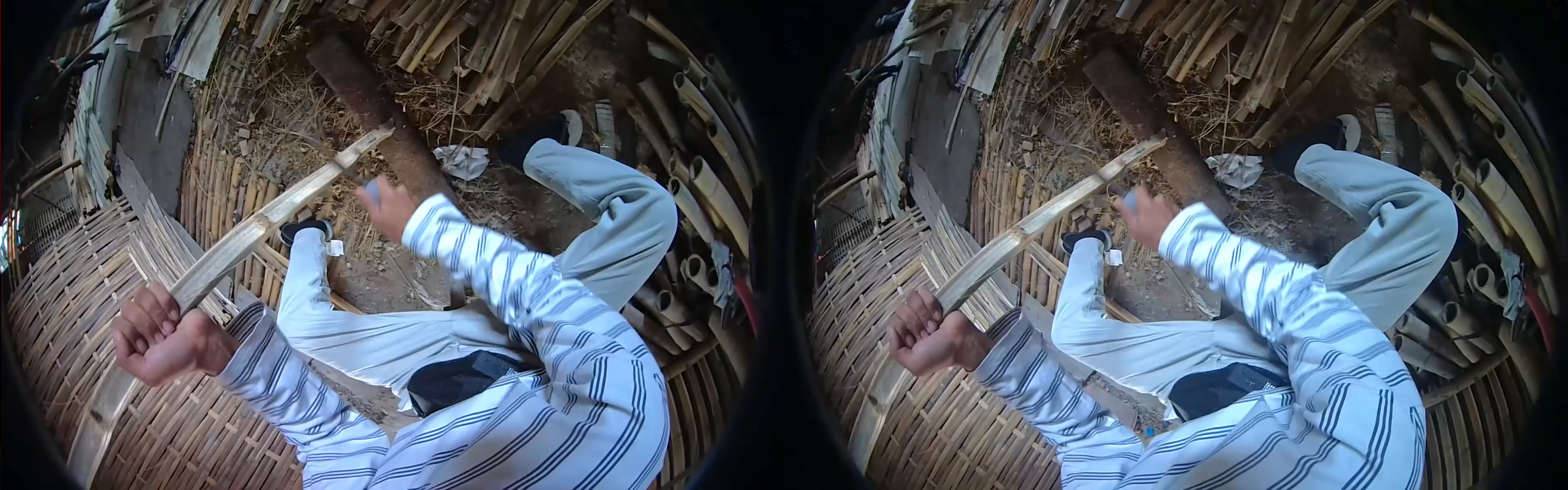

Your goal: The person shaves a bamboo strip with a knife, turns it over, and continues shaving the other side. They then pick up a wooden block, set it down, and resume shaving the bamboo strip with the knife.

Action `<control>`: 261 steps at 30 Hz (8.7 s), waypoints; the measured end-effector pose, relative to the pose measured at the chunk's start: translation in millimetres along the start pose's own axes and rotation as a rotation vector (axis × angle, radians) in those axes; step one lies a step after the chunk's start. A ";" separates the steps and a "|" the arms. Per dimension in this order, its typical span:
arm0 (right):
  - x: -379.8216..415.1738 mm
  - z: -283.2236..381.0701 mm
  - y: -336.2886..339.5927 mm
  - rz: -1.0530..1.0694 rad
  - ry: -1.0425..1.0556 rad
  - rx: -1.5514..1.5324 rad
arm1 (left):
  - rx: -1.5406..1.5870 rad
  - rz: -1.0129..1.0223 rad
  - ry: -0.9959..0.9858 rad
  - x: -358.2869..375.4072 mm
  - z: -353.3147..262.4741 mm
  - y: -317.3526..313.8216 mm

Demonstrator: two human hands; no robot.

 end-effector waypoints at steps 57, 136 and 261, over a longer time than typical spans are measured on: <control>-46.2 -145.5 -48.7 -0.069 -0.162 0.210 | -0.041 -0.020 0.025 -19.4 6.3 14.2; 45.1 48.5 18.4 -0.050 0.343 0.054 | 0.232 0.527 0.034 24.0 3.4 58.7; 101.2 -101.5 84.2 -0.029 -0.347 0.458 | 0.418 0.000 0.255 -29.7 92.0 145.2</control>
Point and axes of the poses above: each hand's wrist, its own x-axis away from the middle knuckle, its own y-axis out of the back of the hand, z = x × y, the point moved 4 cm from there along -x, towards the middle knuckle, and after that the axes turned 14 degrees about y, right-handed, at the moved point
